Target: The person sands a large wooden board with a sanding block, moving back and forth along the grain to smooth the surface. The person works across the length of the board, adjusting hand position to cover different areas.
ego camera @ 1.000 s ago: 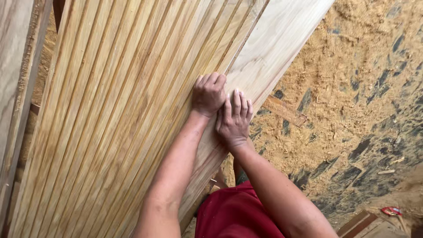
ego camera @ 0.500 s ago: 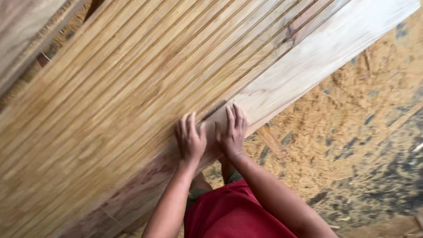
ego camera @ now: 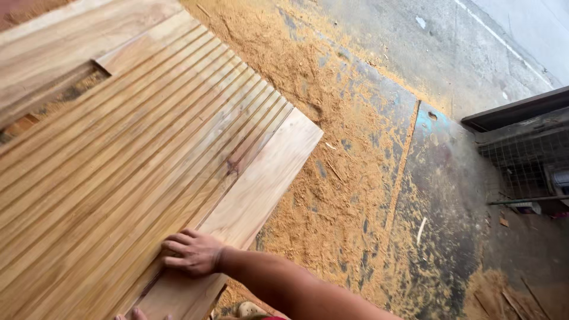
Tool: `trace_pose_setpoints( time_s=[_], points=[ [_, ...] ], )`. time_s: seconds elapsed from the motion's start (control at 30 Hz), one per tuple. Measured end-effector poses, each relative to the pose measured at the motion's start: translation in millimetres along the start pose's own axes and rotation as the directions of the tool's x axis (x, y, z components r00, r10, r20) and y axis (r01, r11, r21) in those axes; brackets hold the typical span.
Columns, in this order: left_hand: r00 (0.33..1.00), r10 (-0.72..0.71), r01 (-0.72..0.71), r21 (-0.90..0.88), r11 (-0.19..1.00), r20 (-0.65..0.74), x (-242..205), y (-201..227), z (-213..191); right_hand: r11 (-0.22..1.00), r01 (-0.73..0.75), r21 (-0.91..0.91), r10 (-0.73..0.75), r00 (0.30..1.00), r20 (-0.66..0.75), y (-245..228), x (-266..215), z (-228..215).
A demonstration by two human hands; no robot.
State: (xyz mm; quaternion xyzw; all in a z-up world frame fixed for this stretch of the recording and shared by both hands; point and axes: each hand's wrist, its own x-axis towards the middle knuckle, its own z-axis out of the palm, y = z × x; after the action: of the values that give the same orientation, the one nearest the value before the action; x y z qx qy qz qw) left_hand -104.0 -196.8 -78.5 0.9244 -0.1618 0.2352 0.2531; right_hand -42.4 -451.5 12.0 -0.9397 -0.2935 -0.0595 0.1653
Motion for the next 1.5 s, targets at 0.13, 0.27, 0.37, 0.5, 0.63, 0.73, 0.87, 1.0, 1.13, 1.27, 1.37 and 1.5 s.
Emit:
trace_pose_setpoints(
  time_s=[0.13,0.27,0.37,0.5,0.63,0.73,0.87,1.0,1.13,1.27,1.37,1.5],
  points=[
    [0.999,0.016,-0.015,0.018,1.000,-0.039,-16,2,-12,0.996,0.001,0.084,0.002,0.999,-0.035,4,-2,3],
    [0.934,-0.349,0.336,0.152,0.930,0.071,-2,58,-47,0.996,-0.001,0.085,0.002,1.000,-0.008,5,-1,-8],
    [0.825,-0.565,0.543,0.259,0.799,0.014,27,118,-46,0.997,0.014,0.076,-0.014,1.000,0.006,-6,-1,-11],
    [0.692,-0.718,0.708,0.262,0.655,-0.076,75,163,-7,0.998,0.058,-0.013,-0.058,0.998,0.040,18,4,-4],
    [0.602,-0.778,0.771,0.387,0.507,-0.179,76,167,2,0.995,0.080,0.055,-0.082,0.996,0.030,3,5,22],
    [0.435,-0.846,0.871,0.384,0.307,-0.308,83,187,29,0.997,0.071,-0.016,-0.067,0.986,0.150,27,-6,10],
    [0.407,-0.818,0.878,0.420,0.228,-0.407,96,179,34,0.922,0.346,0.172,-0.364,0.928,0.082,36,39,3],
    [0.348,-0.842,0.909,0.368,0.196,-0.412,97,201,47,0.712,0.590,0.381,-0.626,0.779,-0.036,56,59,7],
    [0.314,-0.856,0.936,0.284,0.207,-0.410,98,193,42,0.658,0.603,0.451,-0.663,0.748,-0.033,68,63,-3],
    [0.288,-0.875,0.943,0.273,0.189,-0.389,99,194,38,0.734,0.527,0.427,-0.592,0.806,0.022,128,26,-79],
    [0.296,-0.880,0.943,0.262,0.207,-0.371,96,186,37,0.777,0.506,0.374,-0.554,0.832,0.026,154,13,-89],
    [0.280,-0.881,0.954,0.218,0.208,-0.382,99,198,40,0.720,0.538,0.438,-0.609,0.793,0.027,121,29,-38]
  ],
)
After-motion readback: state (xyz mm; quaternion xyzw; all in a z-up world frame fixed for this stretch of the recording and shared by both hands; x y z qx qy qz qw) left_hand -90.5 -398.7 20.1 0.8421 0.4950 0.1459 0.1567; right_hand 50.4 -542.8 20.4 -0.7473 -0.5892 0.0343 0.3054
